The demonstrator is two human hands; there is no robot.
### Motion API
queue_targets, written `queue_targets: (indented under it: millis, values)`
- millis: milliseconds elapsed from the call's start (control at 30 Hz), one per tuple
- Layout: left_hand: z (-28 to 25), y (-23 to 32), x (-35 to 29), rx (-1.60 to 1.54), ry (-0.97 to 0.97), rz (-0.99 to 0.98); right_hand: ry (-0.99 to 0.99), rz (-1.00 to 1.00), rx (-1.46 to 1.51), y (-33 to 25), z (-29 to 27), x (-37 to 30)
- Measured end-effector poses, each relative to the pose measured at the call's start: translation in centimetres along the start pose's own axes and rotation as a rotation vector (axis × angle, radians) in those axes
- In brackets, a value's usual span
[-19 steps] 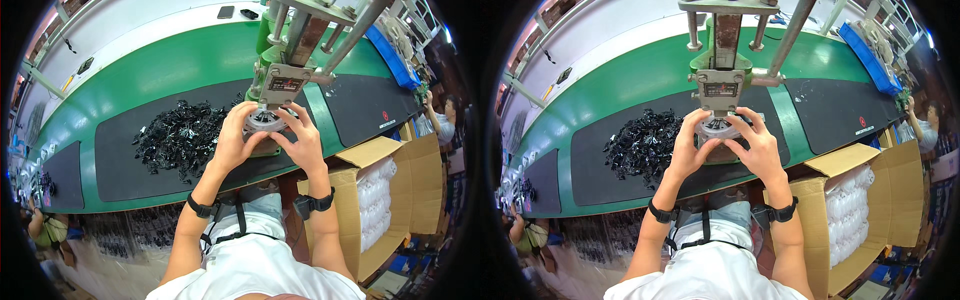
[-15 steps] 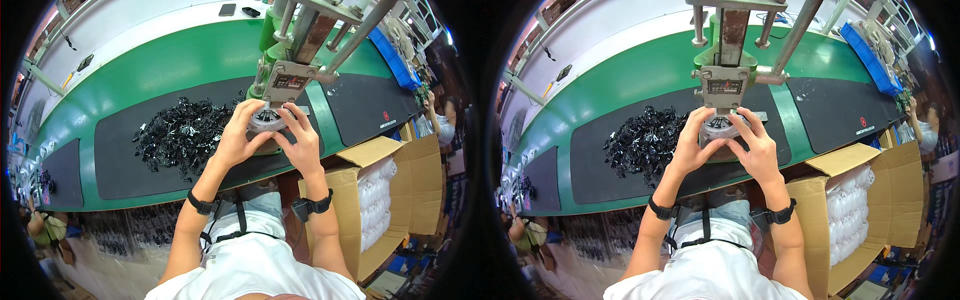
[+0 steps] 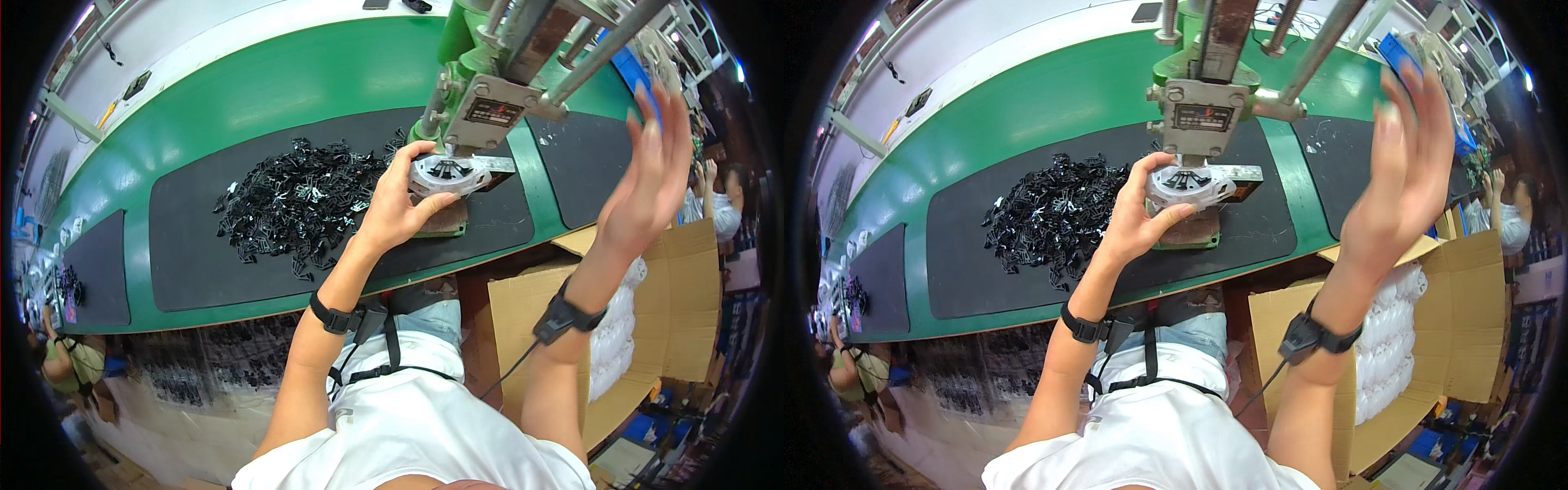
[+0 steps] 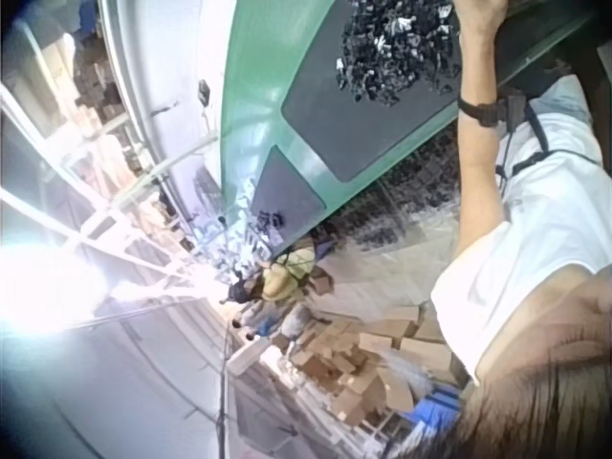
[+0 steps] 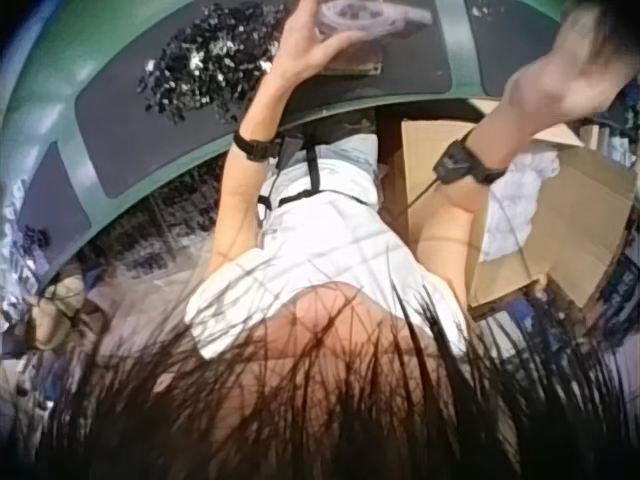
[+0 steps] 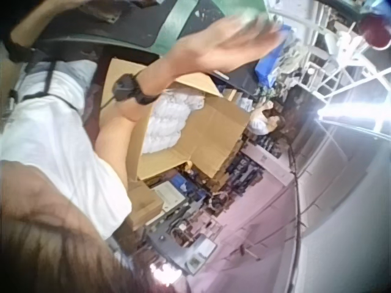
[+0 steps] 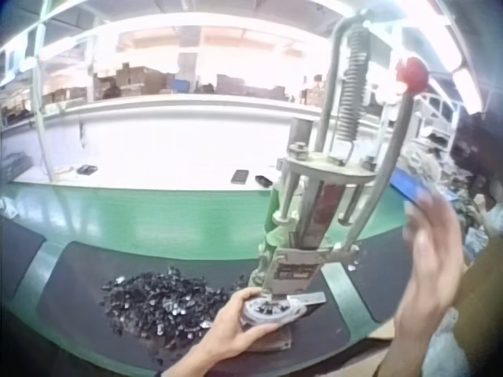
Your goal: Assembling computer mouse components using a manual press machine.
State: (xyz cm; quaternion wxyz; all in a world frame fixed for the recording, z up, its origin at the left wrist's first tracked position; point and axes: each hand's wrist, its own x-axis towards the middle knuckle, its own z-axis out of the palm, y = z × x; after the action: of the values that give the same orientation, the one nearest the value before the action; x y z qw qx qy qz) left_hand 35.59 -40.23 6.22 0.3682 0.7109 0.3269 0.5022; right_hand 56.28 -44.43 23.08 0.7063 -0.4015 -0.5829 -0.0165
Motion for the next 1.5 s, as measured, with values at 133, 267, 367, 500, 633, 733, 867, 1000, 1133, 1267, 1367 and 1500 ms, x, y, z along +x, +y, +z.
queue_targets:
  millis: [133,267,367,500,633,733,867,1000,1133,1267,1367,1500]
  values:
    - [0.0,-0.3,-0.1,-0.062,-0.002,-0.026,-0.304,0.18,0.512,0.8,2.5,5.4]
    - [-0.4,-0.2,-0.1,0.001,0.044,0.043,-0.312,0.18,0.732,0.6,2.3,4.4]
    - [0.1,0.2,0.1,0.014,0.037,0.108,-0.286,0.099,0.685,-1.1,-0.1,0.9]
    - [-0.3,-0.1,0.0,0.02,0.052,0.139,-0.305,-0.056,0.354,-1.8,-1.4,-3.2]
    - [-0.1,-0.2,0.2,0.011,0.061,0.141,-0.258,-0.054,0.273,-2.2,-1.0,-6.3]
    - [-0.1,-0.1,0.1,0.011,0.055,0.134,-0.183,-0.027,0.138,-1.9,-1.1,-8.8]
    - [0.0,-0.1,0.2,0.004,0.064,0.133,-0.241,0.006,0.055,-1.9,-1.0,-10.5]
    - [0.0,-0.1,0.1,0.012,0.064,0.127,-0.188,-0.069,-0.055,-0.4,-1.3,-12.2]
    - [-0.1,0.1,0.1,-0.015,0.058,0.112,-0.273,-0.162,-0.161,0.5,-1.7,-12.9]
    - [-0.1,0.0,0.1,-0.003,0.07,0.148,-0.286,-0.281,-0.202,2.5,-1.6,-13.6]
    - [-0.2,-0.3,0.1,-0.008,0.066,0.164,-0.257,-0.188,-0.152,0.5,-1.2,-12.3]
    - [-0.4,0.2,-0.1,0.003,0.044,0.169,-0.319,-0.152,0.278,-2.2,-0.4,-4.6]
